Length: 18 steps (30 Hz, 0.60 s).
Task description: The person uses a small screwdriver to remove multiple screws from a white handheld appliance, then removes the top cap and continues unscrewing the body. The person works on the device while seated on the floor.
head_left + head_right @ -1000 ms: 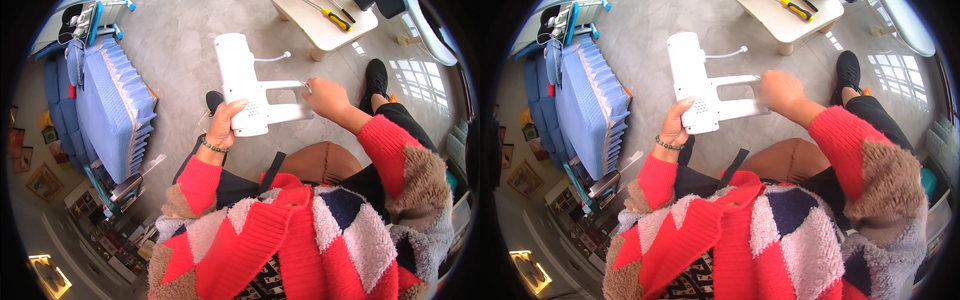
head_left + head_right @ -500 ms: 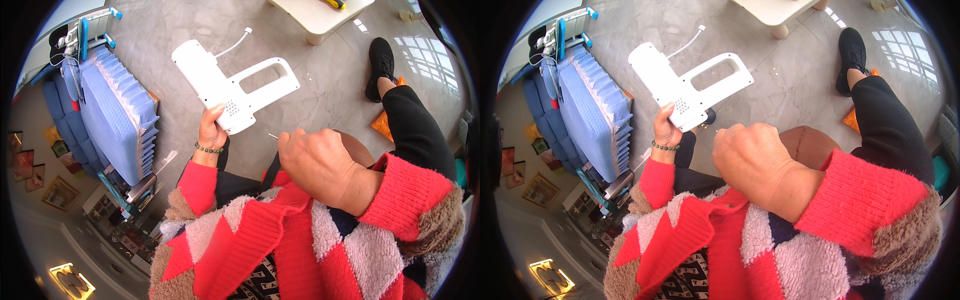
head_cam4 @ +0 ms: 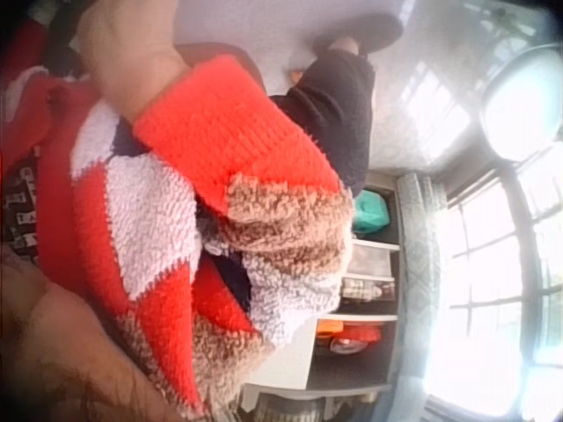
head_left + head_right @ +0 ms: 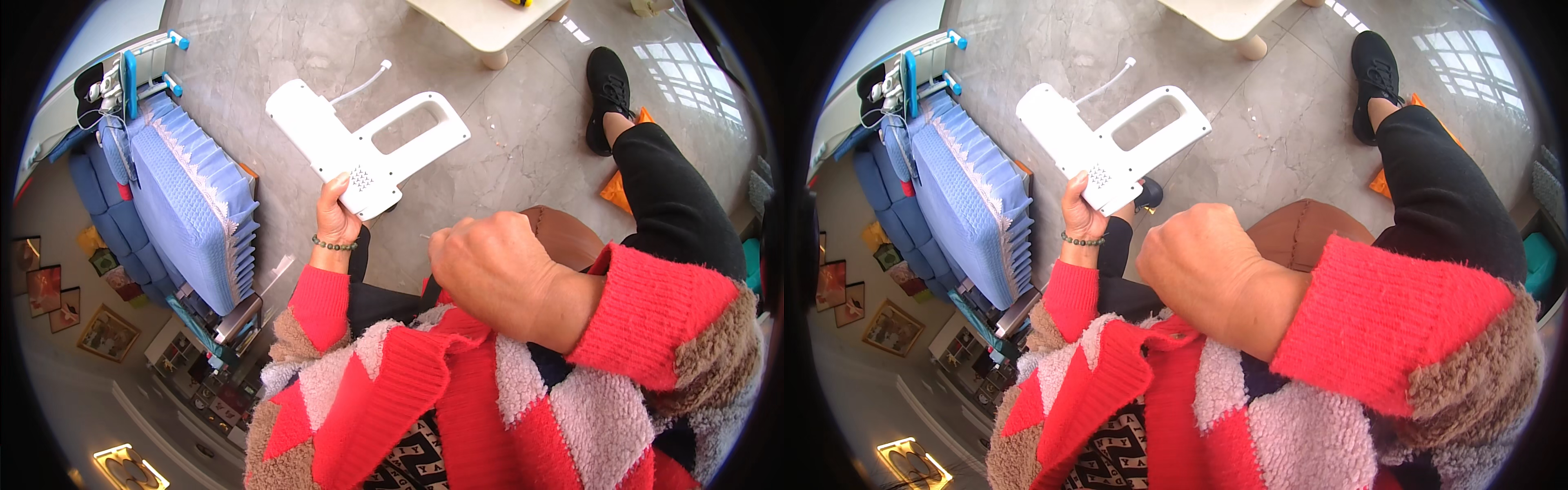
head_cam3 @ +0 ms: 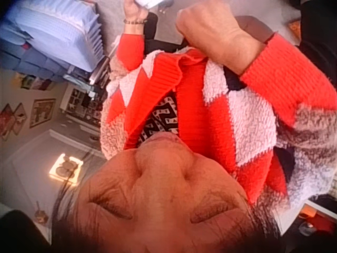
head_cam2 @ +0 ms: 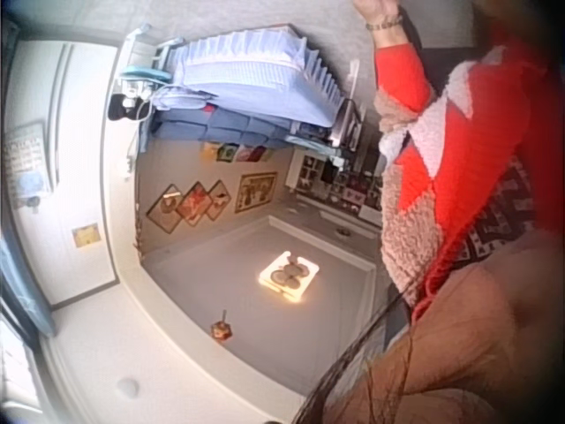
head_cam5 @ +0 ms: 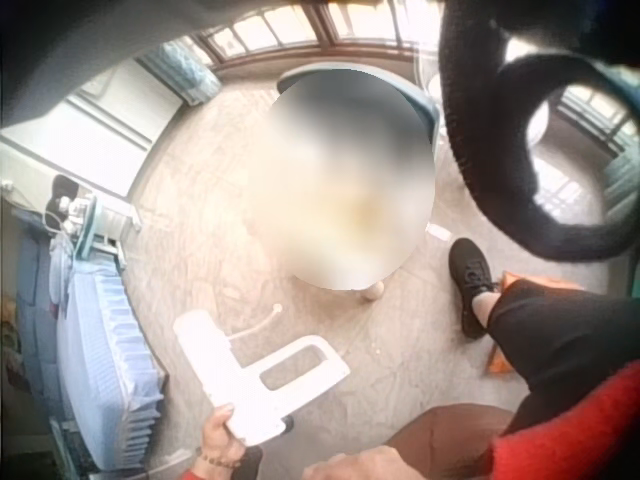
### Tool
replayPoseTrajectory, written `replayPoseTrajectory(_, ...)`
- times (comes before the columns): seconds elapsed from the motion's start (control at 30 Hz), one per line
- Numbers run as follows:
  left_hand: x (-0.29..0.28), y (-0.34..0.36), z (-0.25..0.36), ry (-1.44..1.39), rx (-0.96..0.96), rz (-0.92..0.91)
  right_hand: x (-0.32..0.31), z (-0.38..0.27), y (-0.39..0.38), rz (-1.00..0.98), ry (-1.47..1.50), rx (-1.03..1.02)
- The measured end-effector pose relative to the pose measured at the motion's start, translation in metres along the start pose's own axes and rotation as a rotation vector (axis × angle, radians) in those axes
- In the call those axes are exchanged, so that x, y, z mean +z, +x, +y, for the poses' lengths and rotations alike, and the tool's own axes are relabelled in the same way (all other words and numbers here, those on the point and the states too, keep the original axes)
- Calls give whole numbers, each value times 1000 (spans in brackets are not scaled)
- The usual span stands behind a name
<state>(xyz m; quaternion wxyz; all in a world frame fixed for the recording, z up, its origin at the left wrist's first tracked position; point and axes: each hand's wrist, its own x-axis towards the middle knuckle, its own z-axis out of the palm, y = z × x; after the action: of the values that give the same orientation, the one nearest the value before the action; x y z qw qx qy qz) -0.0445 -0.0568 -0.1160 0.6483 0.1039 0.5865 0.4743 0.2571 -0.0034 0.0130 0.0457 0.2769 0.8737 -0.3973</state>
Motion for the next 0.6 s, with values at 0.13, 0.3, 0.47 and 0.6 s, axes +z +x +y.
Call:
replayPoseTrajectory(0.13,8,0,4,19,6,-17,4,6,2,153,7,8)
replayPoseTrajectory(0.3,39,1,27,-3,82,131,2,41,23,437,-59,179)
replayPoseTrajectory(0.47,54,-1,54,-83,154,125,-7,104,64,808,-15,213)
replayPoseTrajectory(0.6,62,-8,60,-76,229,77,-1,141,94,733,-140,407)
